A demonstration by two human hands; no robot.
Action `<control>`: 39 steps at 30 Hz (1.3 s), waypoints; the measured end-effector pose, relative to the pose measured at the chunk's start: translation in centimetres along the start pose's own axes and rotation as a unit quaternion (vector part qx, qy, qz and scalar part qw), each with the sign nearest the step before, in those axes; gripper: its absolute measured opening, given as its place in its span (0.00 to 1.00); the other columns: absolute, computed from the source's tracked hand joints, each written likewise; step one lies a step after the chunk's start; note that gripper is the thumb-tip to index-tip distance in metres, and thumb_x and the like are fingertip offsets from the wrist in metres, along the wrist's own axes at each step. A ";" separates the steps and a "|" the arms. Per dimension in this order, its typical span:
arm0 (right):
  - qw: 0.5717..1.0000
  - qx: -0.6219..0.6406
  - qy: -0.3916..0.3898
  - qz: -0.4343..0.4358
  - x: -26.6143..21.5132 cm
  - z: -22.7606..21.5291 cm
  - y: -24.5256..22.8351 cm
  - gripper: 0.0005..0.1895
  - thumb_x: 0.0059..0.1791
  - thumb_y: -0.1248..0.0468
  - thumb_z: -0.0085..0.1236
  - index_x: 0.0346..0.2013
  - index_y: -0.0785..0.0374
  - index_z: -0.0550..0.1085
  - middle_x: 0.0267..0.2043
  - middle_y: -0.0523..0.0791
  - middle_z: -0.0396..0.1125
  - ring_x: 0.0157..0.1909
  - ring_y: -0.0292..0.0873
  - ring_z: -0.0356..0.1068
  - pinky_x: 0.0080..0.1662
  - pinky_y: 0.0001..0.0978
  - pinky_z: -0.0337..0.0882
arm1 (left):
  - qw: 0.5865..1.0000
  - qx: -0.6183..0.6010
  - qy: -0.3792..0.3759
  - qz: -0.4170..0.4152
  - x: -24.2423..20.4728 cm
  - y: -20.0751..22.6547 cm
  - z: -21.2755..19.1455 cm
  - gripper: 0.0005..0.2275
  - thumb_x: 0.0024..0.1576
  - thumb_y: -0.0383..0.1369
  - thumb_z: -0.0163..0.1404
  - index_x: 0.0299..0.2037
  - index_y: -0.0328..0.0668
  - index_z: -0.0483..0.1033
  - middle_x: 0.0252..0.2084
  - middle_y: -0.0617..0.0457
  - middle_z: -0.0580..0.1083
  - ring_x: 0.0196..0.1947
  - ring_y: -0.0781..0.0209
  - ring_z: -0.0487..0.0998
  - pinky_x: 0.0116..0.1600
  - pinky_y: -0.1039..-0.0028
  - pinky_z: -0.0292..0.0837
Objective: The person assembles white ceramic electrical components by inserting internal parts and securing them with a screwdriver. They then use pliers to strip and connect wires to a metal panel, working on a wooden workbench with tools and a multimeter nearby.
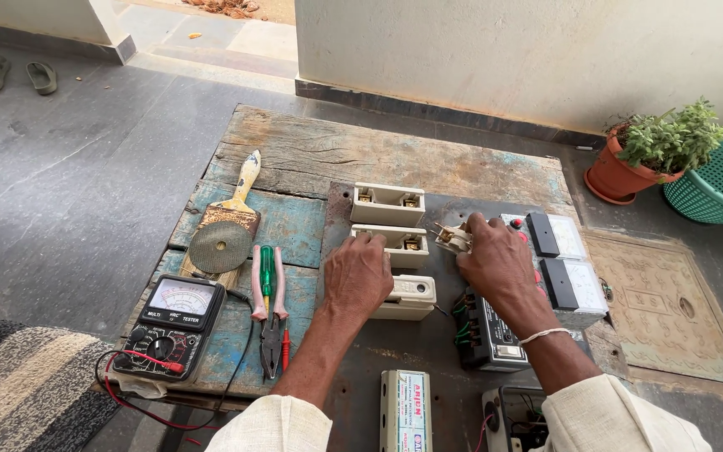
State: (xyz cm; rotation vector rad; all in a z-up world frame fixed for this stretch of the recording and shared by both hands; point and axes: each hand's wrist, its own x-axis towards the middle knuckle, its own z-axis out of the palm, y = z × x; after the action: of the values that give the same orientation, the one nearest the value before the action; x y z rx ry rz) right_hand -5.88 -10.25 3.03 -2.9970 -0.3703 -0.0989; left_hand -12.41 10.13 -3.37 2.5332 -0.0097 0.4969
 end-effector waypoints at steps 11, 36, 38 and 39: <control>0.987 0.092 -0.019 -0.131 0.6 -5.2 -4.1 0.33 0.40 0.63 0.70 0.56 0.61 0.67 0.46 0.54 0.72 0.53 0.54 0.72 0.55 0.47 0.71 | 0.958 -0.280 -0.021 0.056 3.2 4.2 -1.5 0.36 0.50 0.22 0.49 0.72 0.50 0.54 0.60 0.42 0.72 0.55 0.45 0.77 0.54 0.59 0.74; 0.963 0.222 -0.012 -0.152 1.9 2.7 -2.2 0.28 0.48 0.51 0.61 0.58 0.63 0.69 0.50 0.53 0.69 0.53 0.55 0.68 0.52 0.50 0.69 | 0.865 -0.478 0.074 -0.131 4.1 1.7 0.1 0.18 0.54 0.34 0.53 0.53 0.35 0.73 0.48 0.48 0.70 0.46 0.59 0.77 0.49 0.67 0.82; 0.962 0.230 -0.018 -0.146 2.0 1.9 -2.7 0.28 0.48 0.51 0.61 0.58 0.63 0.70 0.51 0.52 0.68 0.53 0.54 0.69 0.52 0.49 0.70 | 0.891 -0.427 0.087 -0.125 4.3 1.3 0.9 0.19 0.55 0.35 0.53 0.55 0.37 0.73 0.49 0.47 0.72 0.47 0.57 0.78 0.51 0.66 0.80; 0.960 0.240 -0.025 -0.140 1.9 1.6 -3.1 0.28 0.48 0.52 0.61 0.58 0.64 0.70 0.52 0.52 0.68 0.54 0.53 0.69 0.52 0.48 0.71 | 0.915 -0.373 0.099 -0.120 4.3 1.0 1.3 0.19 0.56 0.35 0.54 0.57 0.38 0.73 0.51 0.46 0.74 0.49 0.56 0.79 0.52 0.65 0.78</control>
State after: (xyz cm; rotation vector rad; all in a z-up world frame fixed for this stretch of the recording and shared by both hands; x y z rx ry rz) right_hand -4.69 -6.62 1.93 -2.4582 -0.7096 0.0386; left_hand -8.12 9.04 -2.33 1.7007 0.1564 0.5227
